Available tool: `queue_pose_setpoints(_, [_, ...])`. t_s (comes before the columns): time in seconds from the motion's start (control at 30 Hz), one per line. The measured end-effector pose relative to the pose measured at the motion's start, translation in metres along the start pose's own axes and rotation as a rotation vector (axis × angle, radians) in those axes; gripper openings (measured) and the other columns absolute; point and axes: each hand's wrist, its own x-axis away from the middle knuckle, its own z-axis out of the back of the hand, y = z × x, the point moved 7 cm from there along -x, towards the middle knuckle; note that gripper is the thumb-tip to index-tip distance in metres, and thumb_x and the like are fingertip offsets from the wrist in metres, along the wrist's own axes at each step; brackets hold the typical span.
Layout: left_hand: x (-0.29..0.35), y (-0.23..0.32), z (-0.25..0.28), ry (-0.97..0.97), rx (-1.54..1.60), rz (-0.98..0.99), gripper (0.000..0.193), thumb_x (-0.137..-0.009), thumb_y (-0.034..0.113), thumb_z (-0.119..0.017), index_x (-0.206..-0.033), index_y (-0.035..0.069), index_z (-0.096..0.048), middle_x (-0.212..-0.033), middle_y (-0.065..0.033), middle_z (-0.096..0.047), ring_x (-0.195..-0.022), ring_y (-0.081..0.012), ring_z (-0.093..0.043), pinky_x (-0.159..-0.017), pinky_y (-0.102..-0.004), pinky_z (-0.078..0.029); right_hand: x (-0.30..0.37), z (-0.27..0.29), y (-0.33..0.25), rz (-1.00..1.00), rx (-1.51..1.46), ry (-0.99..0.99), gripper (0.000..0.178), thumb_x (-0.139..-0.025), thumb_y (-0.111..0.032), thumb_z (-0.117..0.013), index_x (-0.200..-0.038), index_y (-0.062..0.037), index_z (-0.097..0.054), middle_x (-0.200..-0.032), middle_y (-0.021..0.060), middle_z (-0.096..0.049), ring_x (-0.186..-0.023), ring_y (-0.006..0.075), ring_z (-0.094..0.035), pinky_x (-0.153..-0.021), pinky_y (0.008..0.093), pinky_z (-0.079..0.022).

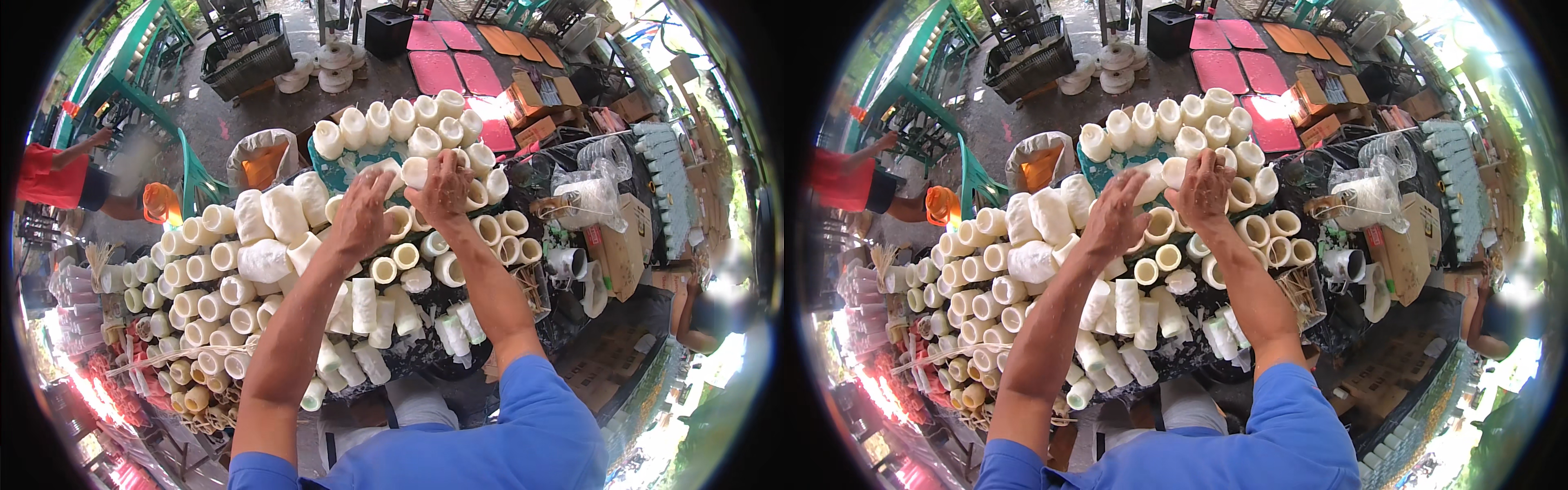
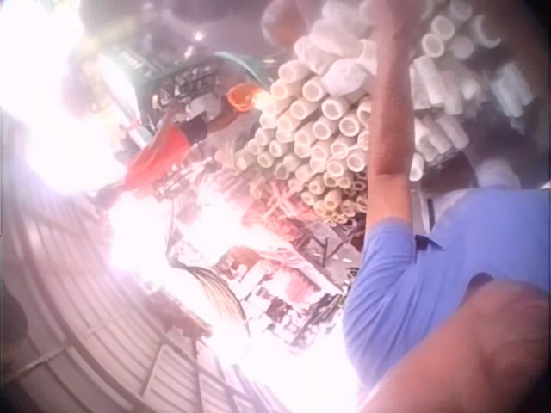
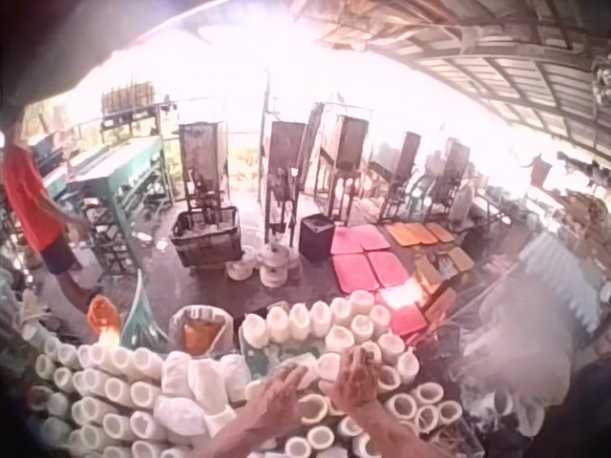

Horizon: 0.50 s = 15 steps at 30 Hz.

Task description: The person repeatedly picks white cylindrical candle bodies and green circular candle bases from a table, fits the bases into the candle bodies, and places the assembled units into a green tray. The person continues this one-at-a-time assembly throughout the clip.

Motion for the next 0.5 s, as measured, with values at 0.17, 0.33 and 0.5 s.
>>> queue_pose_setpoints(0.17, [-0.054, -0.012, -0.018, -0.072, 0.404, -0.052, 0.071, -0.074, 0.010, -0.089, -0.138, 0.004, -0.058, -0.127, -0.0129, -0.071, -0.115, -0.0315, -0.069, -0.103, -0.0405, -0.055, -0.018, 0.049, 0.009, 0.017, -0.726, -0.276, 0.070, -0.073, -0.031, -0.091, -0.127, 0.0031, -0.063, -0.123, 0.0111, -0.066, -0.112, 0.0251, -0.066, -0.098, 0.0393, -0.050])
queue_pose_setpoints(0.33, [-0.034, -0.059, -0.037, -0.056, 1.090, 0.542, 0.060, -0.080, 0.013, -0.088, -0.133, 0.006, -0.061, -0.119, -0.0077, -0.072, -0.107, -0.0221, -0.071, -0.094, -0.0396, -0.058, -0.089, -0.004, 0.048, -0.057, -0.788, -0.484, 0.069, -0.085, -0.035, -0.084, -0.138, 0.0029, -0.059, -0.125, 0.0133, -0.070, -0.123, 0.0254, -0.062, -0.106, 0.0403, -0.047])
queue_pose_setpoints(0.5, [0.002, -0.090, -0.035, 0.079, 1.679, 0.738, 0.053, -0.091, 0.026, -0.079, -0.135, 0.006, -0.058, -0.123, -0.0107, -0.069, -0.113, -0.0266, -0.069, -0.091, -0.0494, -0.060, -0.093, -0.087, 0.050, 0.203, 0.191, -0.332, 0.063, -0.073, -0.033, -0.087, -0.121, -0.0004, -0.062, -0.120, 0.0216, -0.069, -0.127, 0.0374, -0.058, -0.107, 0.0532, -0.041])
